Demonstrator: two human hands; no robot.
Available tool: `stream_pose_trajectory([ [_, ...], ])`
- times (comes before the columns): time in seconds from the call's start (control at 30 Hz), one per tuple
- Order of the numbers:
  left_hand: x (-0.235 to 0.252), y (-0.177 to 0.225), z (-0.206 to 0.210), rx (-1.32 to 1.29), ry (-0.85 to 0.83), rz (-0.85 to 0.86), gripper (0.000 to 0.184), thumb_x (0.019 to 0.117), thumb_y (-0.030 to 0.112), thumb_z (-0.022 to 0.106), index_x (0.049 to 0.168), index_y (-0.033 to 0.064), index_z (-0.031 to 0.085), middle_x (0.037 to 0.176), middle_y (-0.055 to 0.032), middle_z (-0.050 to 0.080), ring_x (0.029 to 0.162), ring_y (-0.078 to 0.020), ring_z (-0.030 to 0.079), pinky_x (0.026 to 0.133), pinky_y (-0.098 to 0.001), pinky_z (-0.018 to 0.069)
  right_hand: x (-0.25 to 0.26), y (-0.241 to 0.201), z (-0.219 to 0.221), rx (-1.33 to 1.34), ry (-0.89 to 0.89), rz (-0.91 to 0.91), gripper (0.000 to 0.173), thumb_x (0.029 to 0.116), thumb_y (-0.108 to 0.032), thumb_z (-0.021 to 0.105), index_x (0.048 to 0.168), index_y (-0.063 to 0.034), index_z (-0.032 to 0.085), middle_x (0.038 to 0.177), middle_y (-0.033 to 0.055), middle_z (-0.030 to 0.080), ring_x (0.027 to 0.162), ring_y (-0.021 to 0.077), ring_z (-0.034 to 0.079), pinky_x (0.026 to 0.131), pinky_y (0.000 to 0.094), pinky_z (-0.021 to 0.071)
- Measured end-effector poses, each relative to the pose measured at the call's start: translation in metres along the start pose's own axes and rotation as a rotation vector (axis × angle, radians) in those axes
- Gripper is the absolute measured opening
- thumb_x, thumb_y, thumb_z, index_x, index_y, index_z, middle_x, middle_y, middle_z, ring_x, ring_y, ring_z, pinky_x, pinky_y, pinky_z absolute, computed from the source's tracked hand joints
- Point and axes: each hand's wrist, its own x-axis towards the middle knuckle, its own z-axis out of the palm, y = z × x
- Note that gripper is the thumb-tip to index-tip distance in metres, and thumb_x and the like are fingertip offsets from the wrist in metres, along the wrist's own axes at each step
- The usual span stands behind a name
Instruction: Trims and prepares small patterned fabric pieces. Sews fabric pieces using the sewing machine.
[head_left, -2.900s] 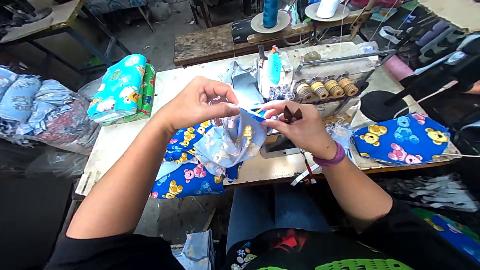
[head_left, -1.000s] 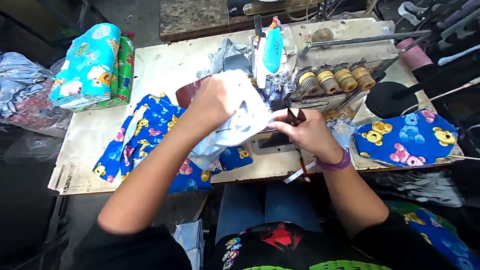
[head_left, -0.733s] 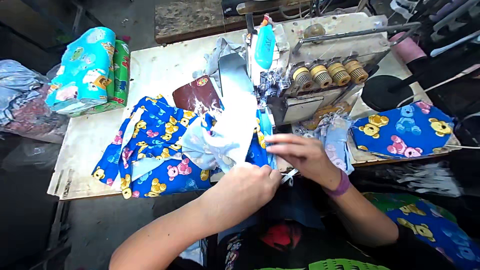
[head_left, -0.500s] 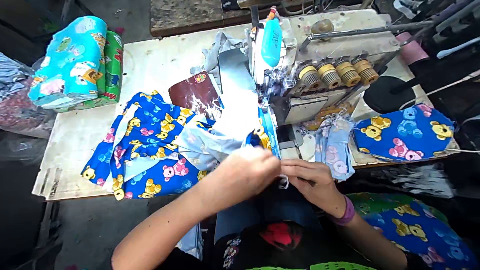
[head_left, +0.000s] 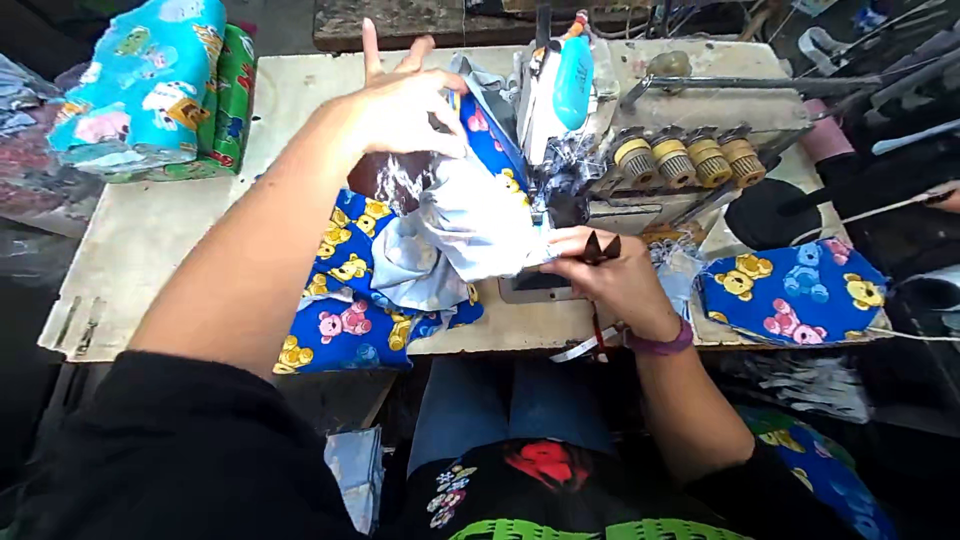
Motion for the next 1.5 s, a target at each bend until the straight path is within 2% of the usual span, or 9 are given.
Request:
stream_pose_trajectory([
  [0.1,-0.035,0.016,-0.009,-0.636,0.08,0.186,0.013,0.0931,0.011,0.064,0.087,0.0196,0.072,0.094,0.0118,0.075,0.087,0.0035,0.068,0.08,-0.0176,0.057,-0.003,0.003,0.002,0.04,0.0,-0.013,0.009,0.0875,-0.003,0.074,0.096,-0.0051,0.076,0.108,-0.002,0.073,0.063,-0.0065,0.058,0.055,0.0118,0.0507],
  [0.23,-0.068,0.057,-0.016,-0.361,-0.129,0.356,0.016,0.0865,0.03,0.076,0.095,0.0167,0.074,0.071,0.0121,0.063,0.06,0.0044,0.056,0.052,-0.0151,0.0466,-0.002,0.004,0.003,0.055,-0.005,-0.029,0.011,0.09,-0.002,0.071,0.098,-0.005,0.077,0.111,-0.0017,0.074,0.065,-0.0063,0.059,0.056,0.0117,0.0513],
  [0.33,-0.102,0.104,0.019,0.038,0.008,0.464,0.017,0.0913,0.029,0.071,0.082,0.0172,0.079,0.068,0.0026,0.067,0.068,-0.0141,0.063,0.082,-0.0478,0.0458,-0.001,0.007,0.005,0.049,0.004,-0.083,0.012,0.0886,0.003,0.07,0.096,-0.0031,0.078,0.114,0.0013,0.074,0.072,-0.0047,0.063,0.062,0.0126,0.0536],
  [0.47,-0.117,0.14,0.063,0.004,0.061,0.649,0.029,0.1017,0.023,0.054,0.083,0.0128,0.074,0.066,0.0,0.064,0.07,-0.0163,0.068,0.104,-0.0493,0.0468,-0.026,0.002,0.012,-0.245,0.043,-0.315,0.016,0.0948,-0.003,0.064,0.103,-0.0031,0.079,0.117,0.0102,0.074,0.101,0.0095,0.072,0.084,0.0223,0.0588],
  [0.7,-0.094,0.116,0.085,-0.128,0.134,0.549,0.025,0.099,0.023,0.059,0.09,0.0079,0.077,0.076,-0.0027,0.068,0.068,-0.012,0.065,0.059,-0.025,0.0513,-0.059,0.007,0.023,-0.23,0.093,-0.256,0.015,0.0976,-0.005,0.065,0.102,-0.0022,0.079,0.114,0.0108,0.076,0.105,0.0068,0.072,0.089,0.0166,0.0557],
  [0.83,-0.061,0.081,0.093,-0.013,0.393,0.476,0.024,0.1011,0.013,0.056,0.097,0.0005,0.075,0.106,-0.0137,0.075,0.102,-0.0279,0.071,0.092,-0.0432,0.0549,-0.045,0.005,0.021,-0.167,0.135,-0.272,0.012,0.0961,-0.003,0.066,0.099,-0.001,0.078,0.108,0.0101,0.077,0.093,0.0019,0.071,0.079,0.0127,0.0558],
  [1.0,-0.031,0.047,0.068,0.033,0.328,0.161,0.031,0.1044,0.02,0.051,0.114,0.0071,0.077,0.126,-0.0131,0.071,0.128,-0.0349,0.061,0.117,-0.0749,0.0138,-0.01,-0.003,0.009,-0.154,0.097,-0.219,0.011,0.0933,-0.002,0.067,0.099,0.0017,0.076,0.099,0.0072,0.075,0.07,-0.0024,0.063,0.062,0.0124,0.0534],
  [1.17,-0.077,0.097,0.094,0.031,0.405,0.455,0.023,0.1004,0.024,0.06,0.093,0.0104,0.077,0.09,-0.0062,0.069,0.089,-0.0245,0.065,0.085,-0.0489,0.0473,-0.008,0.006,0.007,-0.019,0.051,-0.148,0.011,0.0924,0.0,0.068,0.098,-0.0006,0.078,0.109,0.0046,0.075,0.069,-0.0045,0.063,0.059,0.0118,0.0533],
  [1.5,-0.087,0.116,0.127,-0.025,0.399,0.59,0.022,0.1036,0.014,0.056,0.094,0.0025,0.072,0.086,-0.0102,0.067,0.08,-0.0213,0.065,0.07,-0.0297,0.0518,-0.054,0.021,0.027,-0.111,0.119,-0.332,0.012,0.0978,-0.004,0.066,0.101,0.0005,0.077,0.112,0.0107,0.075,0.102,0.0021,0.069,0.087,0.0133,0.0548],
])
